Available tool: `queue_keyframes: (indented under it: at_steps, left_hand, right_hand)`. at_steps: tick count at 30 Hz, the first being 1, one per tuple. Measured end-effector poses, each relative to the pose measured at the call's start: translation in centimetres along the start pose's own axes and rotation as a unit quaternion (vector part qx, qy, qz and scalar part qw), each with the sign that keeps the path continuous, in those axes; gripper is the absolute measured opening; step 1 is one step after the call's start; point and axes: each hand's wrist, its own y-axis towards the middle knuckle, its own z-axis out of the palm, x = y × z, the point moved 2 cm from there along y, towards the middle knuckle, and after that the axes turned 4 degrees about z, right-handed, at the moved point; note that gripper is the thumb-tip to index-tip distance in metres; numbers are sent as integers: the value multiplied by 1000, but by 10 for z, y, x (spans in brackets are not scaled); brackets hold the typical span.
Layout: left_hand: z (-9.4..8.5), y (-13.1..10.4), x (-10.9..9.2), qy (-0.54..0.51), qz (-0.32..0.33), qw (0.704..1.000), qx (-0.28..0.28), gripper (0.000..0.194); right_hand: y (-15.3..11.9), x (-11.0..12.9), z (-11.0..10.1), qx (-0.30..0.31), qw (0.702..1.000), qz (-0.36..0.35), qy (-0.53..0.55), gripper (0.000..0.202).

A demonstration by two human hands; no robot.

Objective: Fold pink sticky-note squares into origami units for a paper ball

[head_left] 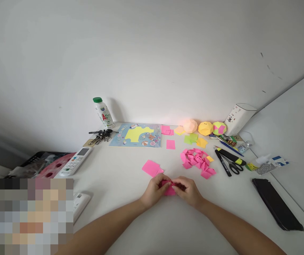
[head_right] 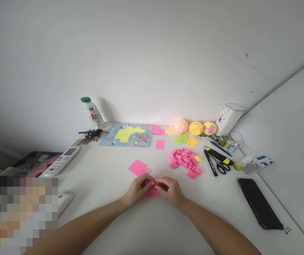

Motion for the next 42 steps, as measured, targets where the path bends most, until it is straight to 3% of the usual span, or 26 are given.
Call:
queue_keyframes:
  at_steps: [7,42]
  left_hand:
    - [0,0,1,-25,-10,1000,4,20]
    - [-1,0,-7,58,21,998,16,18]
  right_hand:
    - [1,4,-1,-1,1000,17,-7,14]
    - [1,1,1,-2,1000,18,8,13]
